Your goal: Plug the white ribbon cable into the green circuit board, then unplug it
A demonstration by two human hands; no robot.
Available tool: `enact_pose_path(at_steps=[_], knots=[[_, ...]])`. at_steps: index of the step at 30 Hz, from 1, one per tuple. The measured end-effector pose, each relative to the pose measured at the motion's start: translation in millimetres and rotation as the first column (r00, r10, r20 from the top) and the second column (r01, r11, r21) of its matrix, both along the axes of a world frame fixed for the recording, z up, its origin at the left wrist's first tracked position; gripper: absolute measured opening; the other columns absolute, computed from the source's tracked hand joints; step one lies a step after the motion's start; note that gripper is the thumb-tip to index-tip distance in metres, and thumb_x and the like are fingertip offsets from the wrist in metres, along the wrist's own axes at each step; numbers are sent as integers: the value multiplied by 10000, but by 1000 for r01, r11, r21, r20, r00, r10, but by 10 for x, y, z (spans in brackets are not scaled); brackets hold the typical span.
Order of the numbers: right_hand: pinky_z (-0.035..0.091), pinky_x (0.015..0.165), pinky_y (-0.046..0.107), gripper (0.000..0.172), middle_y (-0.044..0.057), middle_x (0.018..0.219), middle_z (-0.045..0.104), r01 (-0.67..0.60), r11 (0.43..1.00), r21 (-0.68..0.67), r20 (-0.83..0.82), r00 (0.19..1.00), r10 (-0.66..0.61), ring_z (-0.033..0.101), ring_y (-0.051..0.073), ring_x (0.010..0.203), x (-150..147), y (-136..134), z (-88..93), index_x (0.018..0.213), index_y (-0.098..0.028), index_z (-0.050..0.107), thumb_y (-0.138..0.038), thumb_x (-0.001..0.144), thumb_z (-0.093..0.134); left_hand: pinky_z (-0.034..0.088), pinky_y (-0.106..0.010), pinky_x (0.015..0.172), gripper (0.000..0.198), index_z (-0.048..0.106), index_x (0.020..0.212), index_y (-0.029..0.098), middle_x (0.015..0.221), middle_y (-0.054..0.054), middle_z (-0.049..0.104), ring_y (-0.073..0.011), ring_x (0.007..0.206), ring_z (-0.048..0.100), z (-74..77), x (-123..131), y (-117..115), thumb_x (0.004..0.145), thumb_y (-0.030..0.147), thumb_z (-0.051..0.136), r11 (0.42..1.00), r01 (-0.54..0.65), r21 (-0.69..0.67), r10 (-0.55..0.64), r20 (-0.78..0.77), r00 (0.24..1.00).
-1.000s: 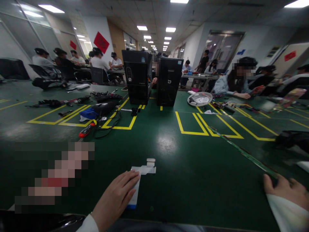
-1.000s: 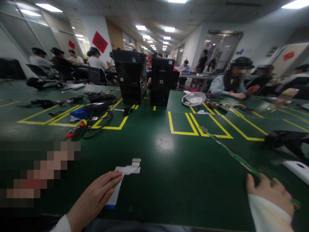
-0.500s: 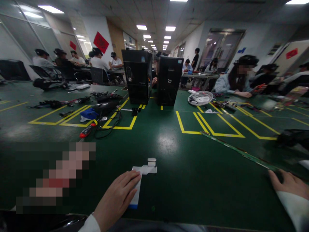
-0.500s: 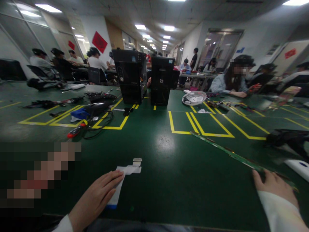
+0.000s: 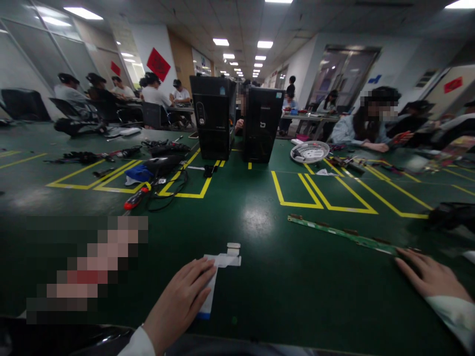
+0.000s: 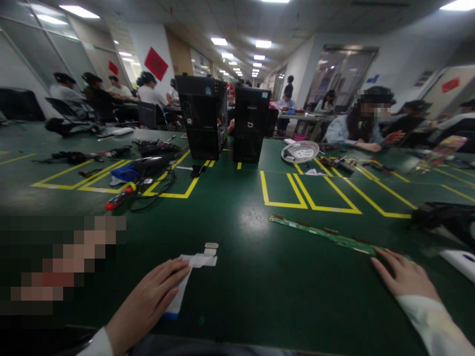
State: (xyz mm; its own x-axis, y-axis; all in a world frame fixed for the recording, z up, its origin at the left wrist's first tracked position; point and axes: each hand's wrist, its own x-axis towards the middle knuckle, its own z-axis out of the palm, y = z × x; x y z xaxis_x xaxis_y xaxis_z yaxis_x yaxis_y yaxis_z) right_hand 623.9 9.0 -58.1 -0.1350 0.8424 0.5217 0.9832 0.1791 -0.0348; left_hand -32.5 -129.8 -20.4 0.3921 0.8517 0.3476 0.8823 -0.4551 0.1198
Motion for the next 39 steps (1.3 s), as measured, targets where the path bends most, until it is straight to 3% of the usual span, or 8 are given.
enact_pose_path(at_steps=[4, 8, 12, 19, 25, 33, 35, 39], knots=[[462, 815, 512, 772, 235, 1130, 630, -67, 991, -120, -4, 998, 67, 590, 363, 1019, -430, 66, -24, 1086, -159, 675, -755, 799, 278, 460, -379, 1006, 427, 446, 1370, 288, 1349, -12, 549, -202, 1225, 510, -7, -3, 1, 944, 311, 448, 1000, -2, 1, 2, -29, 1000], [446, 915, 491, 644, 179, 1217, 593, -196, 966, -168, 7, 980, 200, 565, 323, 1071, -998, 121, 2, 1221, -173, 588, -644, 853, 348, 458, -365, 1010, 424, 453, 1365, 291, 1337, -9, 561, -196, 1221, 516, -5, 1, -1, 942, 306, 456, 1000, 8, 12, -8, -21, 1000], [440, 939, 491, 555, 130, 1260, 566, -321, 934, -159, 14, 945, 327, 544, 291, 1094, -1493, 175, 46, 1254, -196, 548, -564, 875, 376, 456, -359, 1014, 410, 475, 1348, 284, 1324, -6, 570, -190, 1210, 524, 10, 11, -1, 939, 297, 461, 999, 25, 26, -25, -6, 1000], [446, 935, 460, 514, 131, 1280, 537, -449, 880, -156, 20, 889, 457, 518, 266, 1098, -2237, 123, 148, 1307, -194, 513, -489, 902, 402, 469, -359, 1001, 374, 515, 1312, 273, 1301, -9, 587, -188, 1194, 533, 40, 34, -7, 945, 292, 443, 1000, 20, 4, -20, -17, 1000], [458, 890, 462, 463, 141, 1158, 584, -454, 879, -142, 18, 887, 461, 519, 274, 1042, -2788, -19, 261, 1218, -158, 573, -456, 916, 391, 471, -362, 997, 378, 512, 1316, 281, 1291, -15, 595, -195, 1185, 544, 44, 36, -9, 944, 293, 443, 1000, 9, -8, -9, -13, 1000], [407, 945, 544, 296, 121, 1030, 603, -382, 921, -77, 27, 922, 385, 531, 285, 990, -3059, -76, 325, 1079, -180, 610, -333, 881, 453, 486, -363, 982, 394, 489, 1333, 284, 1307, -8, 583, -198, 1191, 538, 34, 24, -16, 940, 299, 458, 999, 13, -30, -13, -9, 1000], [387, 982, 548, 287, 125, 1092, 589, -454, 889, -67, -18, 891, 453, 527, 280, 1046, -3043, -46, 313, 1092, -181, 600, -302, 882, 446, 478, -357, 992, 386, 498, 1324, 278, 1311, -5, 578, -193, 1197, 531, 31, 25, -12, 940, 296, 459, 999, 14, -31, -14, -10, 1000], [383, 1031, 505, 342, 132, 1319, 503, -656, 748, -97, -109, 754, 647, 449, 261, 1240, -2989, 35, 249, 1222, -184, 534, -274, 913, 418, 475, -361, 994, 368, 520, 1302, 277, 1306, -2, 582, -194, 1189, 537, 29, 21, -10, 939, 295, 459, 999, 14, -29, -15, -11, 1000]])
